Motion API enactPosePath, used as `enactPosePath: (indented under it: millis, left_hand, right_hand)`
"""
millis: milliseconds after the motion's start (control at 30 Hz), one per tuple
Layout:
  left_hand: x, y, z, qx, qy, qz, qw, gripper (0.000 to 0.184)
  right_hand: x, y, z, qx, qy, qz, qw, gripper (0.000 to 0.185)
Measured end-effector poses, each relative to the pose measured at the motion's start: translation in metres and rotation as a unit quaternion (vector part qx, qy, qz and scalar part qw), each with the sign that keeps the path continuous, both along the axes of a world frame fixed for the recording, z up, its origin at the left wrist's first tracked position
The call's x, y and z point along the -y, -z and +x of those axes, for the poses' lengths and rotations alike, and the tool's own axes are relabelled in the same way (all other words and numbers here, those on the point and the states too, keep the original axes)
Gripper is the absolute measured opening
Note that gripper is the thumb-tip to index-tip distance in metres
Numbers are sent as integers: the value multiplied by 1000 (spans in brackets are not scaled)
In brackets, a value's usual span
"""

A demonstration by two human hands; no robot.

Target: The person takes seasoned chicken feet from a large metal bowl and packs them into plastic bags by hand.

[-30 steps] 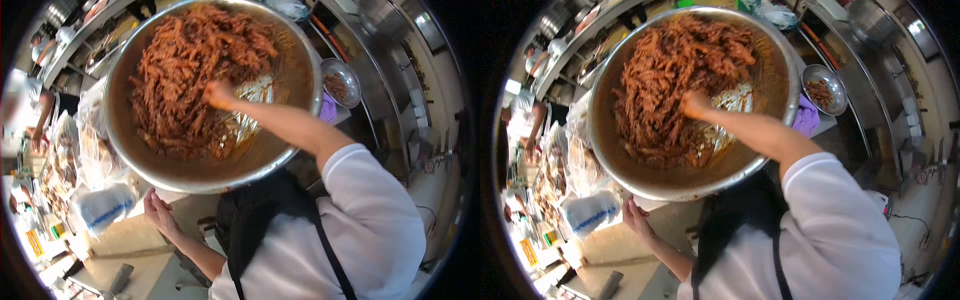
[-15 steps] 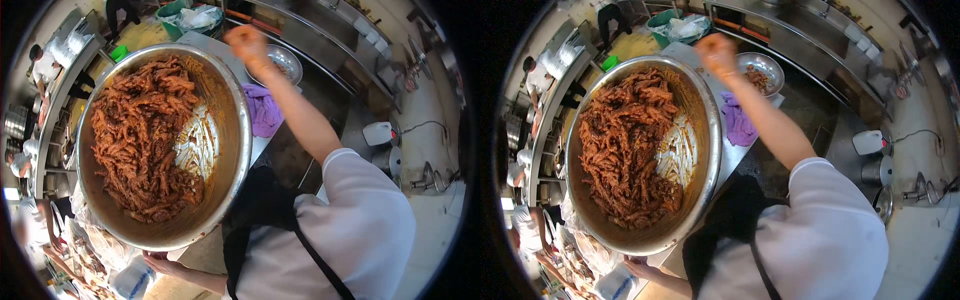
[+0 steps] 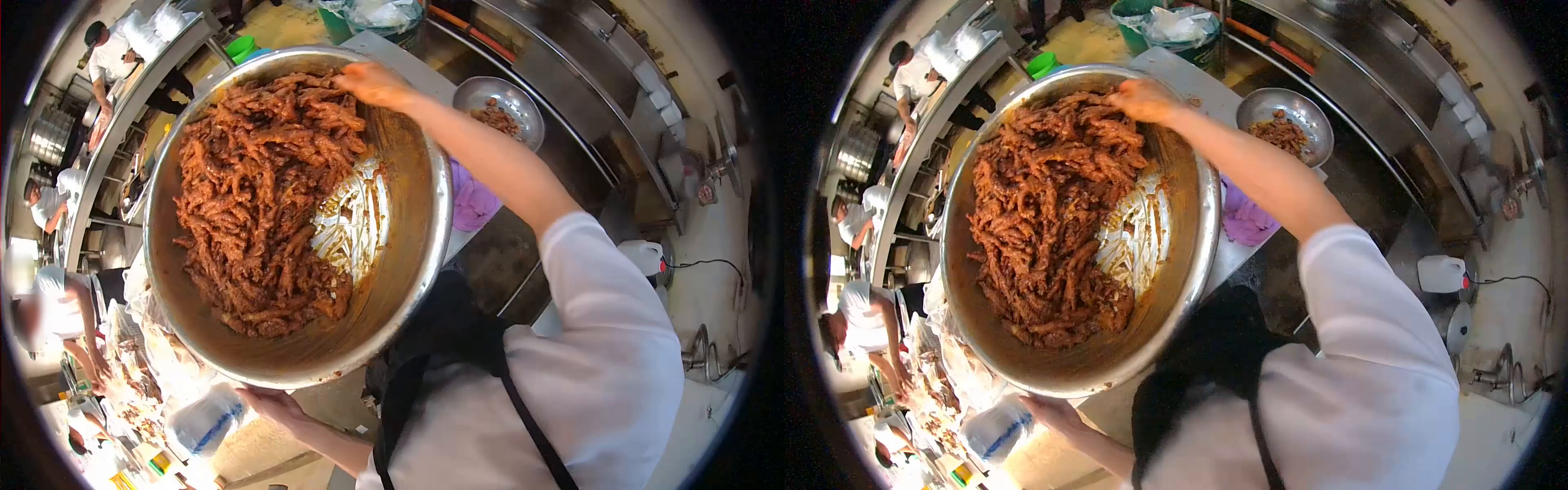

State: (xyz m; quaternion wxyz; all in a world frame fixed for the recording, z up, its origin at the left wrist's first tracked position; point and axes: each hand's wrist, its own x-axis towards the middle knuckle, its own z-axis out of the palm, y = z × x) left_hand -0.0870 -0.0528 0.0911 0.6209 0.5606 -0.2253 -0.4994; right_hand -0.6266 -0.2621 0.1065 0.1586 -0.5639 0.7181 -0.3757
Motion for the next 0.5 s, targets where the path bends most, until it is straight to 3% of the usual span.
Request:
enactPosePath:
  millis: [67,100,167,233,267,300,333,367,400,467,500]
  left_hand:
    - [-11,-3,-24,-84,51,-37,995,62]
    - [-19,10,-30,-62,47,18,997,59]
    - [-33,52,-32,-12,39,125,991,53]
    - [-42,78,-39,84,167,158,970,47]
    - [-51,92,-44,129,227,175,949,45]
    - [-67,103,-45,172,282,195,923,42]
    - [-87,110,-49,210,327,214,896,39]
    - [-92,92,-69,169,315,240,903,31]
    - [-97,74,-89,129,299,266,907,24]
    - [-106,76,-111,135,273,273,913,25]
    - [-108,74,-133,140,293,246,913,25]
  right_hand:
    - [50,50,5,-76,35,18,996,45]
    - [69,70,5,-113,55,-8,992,46]
    - [86,60,2,-81,-30,158,984,47]
    - [93,59,-5,-106,-111,272,950,50]
    - [94,65,-10,-150,-152,306,928,52]
    - [85,79,-8,-395,-215,298,842,52]
    - [76,94,-7,-617,-250,243,706,52]
    - [74,143,-12,-902,-236,72,354,52]
    - [103,215,-20,-931,-167,122,299,62]
    - [56,121,57,-964,-220,80,-129,71]
    - [48,112,67,-883,-131,-104,-439,73]
